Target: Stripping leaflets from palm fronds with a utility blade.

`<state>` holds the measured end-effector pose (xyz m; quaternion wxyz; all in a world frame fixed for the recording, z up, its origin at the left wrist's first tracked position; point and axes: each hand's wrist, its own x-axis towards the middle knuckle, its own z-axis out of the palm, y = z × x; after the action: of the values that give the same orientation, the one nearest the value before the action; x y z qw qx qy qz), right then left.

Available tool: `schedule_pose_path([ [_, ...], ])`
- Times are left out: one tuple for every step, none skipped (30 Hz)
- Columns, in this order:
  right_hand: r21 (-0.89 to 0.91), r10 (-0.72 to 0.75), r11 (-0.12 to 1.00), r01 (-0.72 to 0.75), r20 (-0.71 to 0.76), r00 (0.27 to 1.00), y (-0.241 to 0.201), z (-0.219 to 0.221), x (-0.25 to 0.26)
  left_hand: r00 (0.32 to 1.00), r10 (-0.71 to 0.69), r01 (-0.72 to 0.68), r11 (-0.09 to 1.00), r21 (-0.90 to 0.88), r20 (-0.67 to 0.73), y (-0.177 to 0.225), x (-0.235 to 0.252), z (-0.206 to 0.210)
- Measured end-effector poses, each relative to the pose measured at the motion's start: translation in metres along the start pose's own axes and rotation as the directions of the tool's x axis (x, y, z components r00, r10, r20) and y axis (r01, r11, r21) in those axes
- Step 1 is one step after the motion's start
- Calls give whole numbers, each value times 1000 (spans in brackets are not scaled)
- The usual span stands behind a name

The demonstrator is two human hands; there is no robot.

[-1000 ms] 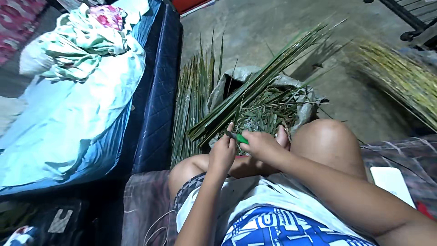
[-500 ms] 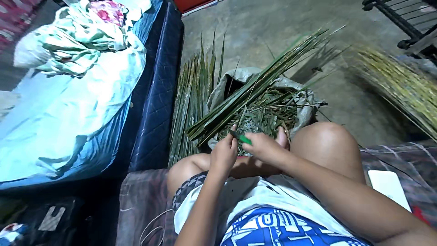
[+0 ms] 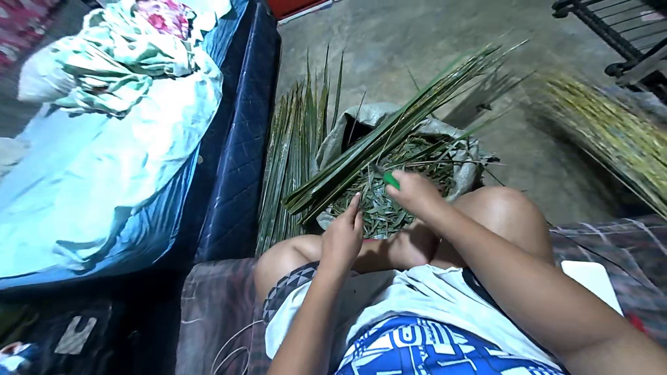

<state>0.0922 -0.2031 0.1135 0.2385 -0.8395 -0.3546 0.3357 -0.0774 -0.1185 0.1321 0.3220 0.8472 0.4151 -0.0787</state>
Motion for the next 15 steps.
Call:
schedule_pose_path([
  [-8,-57,998,57,85,995,-5,5,-9,1000,4,-3,998,-55,2,-3,1,-1],
  [-32,-111,993,118,162,981,-9,10,-17,1000,8,-8,993,-120,5,-5,2,-2],
  [-58,-164,982,179,206,965,-13,16,-23,1000,16,-16,982,-189,0,-8,3,-3],
  [-83,-202,971,225,222,954,-15,19,-27,1000,27,-30,967,-253,-14,-11,3,-3],
  [-103,-218,964,245,218,951,-16,20,-27,999,34,-36,948,-316,-10,-13,3,-5],
  [-119,-213,964,239,196,957,-17,19,-25,999,40,-36,929,-369,3,-14,2,-7],
  [-127,-191,969,211,157,969,-15,16,-20,999,45,-35,909,-415,15,-15,1,-9],
  [-120,-158,978,171,105,982,-12,12,-12,998,54,-40,895,-445,18,-15,1,-10],
  [-94,-130,987,133,37,991,-7,8,-4,998,68,-51,881,-471,17,-16,0,-11],
  [-49,-97,994,95,-37,995,-1,5,3,997,81,-60,870,-489,21,-16,-1,-12],
  [-10,-61,998,61,-103,993,3,1,8,996,91,-65,862,-503,27,-16,-2,-13],
  [21,-22,999,26,-153,988,5,-2,11,995,98,-67,855,-515,32,-16,-2,-13],
  [35,4,999,3,-189,982,6,-4,12,994,102,-67,850,-523,37,-16,-3,-13],
  [41,10,999,-2,-200,980,6,-5,10,994,103,-67,848,-527,41,-15,-3,-13],
  [41,-6,999,14,-179,984,4,-5,5,994,101,-64,847,-527,42,-14,-4,-12],
])
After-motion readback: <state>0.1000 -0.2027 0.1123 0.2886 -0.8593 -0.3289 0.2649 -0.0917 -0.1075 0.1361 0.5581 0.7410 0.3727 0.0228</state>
